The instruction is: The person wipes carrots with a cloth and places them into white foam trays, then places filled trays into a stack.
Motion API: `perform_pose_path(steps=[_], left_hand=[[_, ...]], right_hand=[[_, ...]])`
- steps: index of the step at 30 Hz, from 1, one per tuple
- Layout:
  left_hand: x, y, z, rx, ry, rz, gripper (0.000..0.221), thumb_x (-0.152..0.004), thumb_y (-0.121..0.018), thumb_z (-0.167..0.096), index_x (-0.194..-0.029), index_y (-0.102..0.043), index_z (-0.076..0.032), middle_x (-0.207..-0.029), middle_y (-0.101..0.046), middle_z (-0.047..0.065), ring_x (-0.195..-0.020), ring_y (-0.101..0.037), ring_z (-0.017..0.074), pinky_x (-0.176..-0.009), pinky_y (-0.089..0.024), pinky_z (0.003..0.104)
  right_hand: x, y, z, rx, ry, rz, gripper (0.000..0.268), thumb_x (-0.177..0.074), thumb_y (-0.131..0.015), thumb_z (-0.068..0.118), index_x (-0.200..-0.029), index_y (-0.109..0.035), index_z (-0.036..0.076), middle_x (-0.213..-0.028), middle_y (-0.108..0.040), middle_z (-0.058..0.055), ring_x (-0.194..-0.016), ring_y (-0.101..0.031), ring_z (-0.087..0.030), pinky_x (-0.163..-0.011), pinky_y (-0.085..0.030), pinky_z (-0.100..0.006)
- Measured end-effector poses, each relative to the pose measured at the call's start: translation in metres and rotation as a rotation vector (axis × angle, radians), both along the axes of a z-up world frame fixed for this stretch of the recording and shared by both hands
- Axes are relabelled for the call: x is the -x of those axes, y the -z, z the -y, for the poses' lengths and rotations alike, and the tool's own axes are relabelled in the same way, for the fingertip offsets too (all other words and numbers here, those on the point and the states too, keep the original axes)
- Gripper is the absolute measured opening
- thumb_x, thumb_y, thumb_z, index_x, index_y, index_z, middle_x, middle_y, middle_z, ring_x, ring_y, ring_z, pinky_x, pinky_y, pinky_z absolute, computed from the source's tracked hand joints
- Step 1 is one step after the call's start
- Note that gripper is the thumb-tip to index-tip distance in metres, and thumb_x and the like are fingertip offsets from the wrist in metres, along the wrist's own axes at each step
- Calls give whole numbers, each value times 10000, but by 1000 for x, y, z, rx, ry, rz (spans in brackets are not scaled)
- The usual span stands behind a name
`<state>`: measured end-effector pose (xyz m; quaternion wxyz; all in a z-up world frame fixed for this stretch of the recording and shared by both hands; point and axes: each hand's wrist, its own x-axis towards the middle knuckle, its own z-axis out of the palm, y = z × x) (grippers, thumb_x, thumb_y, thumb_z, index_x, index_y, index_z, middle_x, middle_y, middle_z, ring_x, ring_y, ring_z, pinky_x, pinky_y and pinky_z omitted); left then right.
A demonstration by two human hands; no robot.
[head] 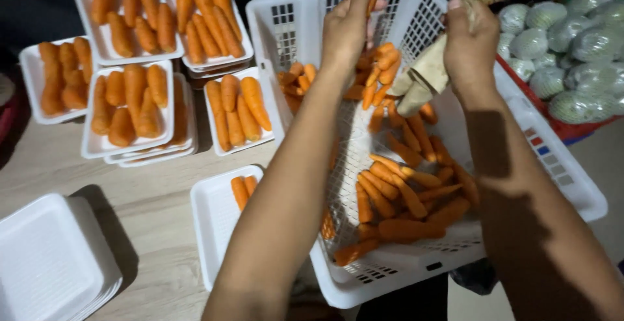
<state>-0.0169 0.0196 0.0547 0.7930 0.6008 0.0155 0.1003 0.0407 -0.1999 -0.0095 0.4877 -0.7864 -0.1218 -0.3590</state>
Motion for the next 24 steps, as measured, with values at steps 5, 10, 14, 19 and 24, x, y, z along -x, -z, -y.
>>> perform_pose_path(steps=[5, 10, 14, 19, 24], left_hand=[[28, -14, -18, 186, -45, 44, 761, -818, -442, -640, -1061, -803, -16, -785, -547, 38, -558, -431, 119, -500, -389, 251], [113, -8, -86, 144, -72, 105, 757, -817, -498, -628, -1165, -746, -3, -709, -567, 5, -639, -548, 102, -594, -464, 228], [178, 35, -144, 173, -176, 99, 356, -965, -589, -355, -1132, -650, -46, -876, -693, 98, -714, -667, 163, -651, -542, 248], [248, 90, -183, 84, -299, -137, 233, -953, -665, -256, -1034, -695, -40, -870, -698, 95, -790, -760, 257, -806, -679, 398], [289, 156, -204, -595, -404, 103, 356, -885, -761, -222, -1238, -728, -185, -1292, -730, 27, -1280, -597, 217, -1101, -460, 403]], right_hand=[[-8, 10, 9, 55, -47, 58, 287, -1183, -591, 185, -906, -563, 115, -856, -578, -2, -817, -514, -127, -722, -425, -356], [-15, 18, 16, 58, -69, 40, 282, -1236, -602, 166, -959, -589, 115, -883, -578, -3, -834, -518, -121, -733, -425, -345], [-14, 20, 20, 94, -74, 28, 264, -1271, -617, 164, -1025, -670, 82, -937, -635, -33, -865, -581, -141, -744, -466, -343], [-11, 23, 20, 12, -134, -52, 385, -1332, -585, 130, -961, -483, 141, -944, -518, -4, -882, -525, -130, -748, -446, -328], [-2, 20, 18, 132, 13, -107, 268, -1325, -569, 274, -1106, -634, 135, -1013, -625, -34, -918, -593, -169, -775, -479, -375]])
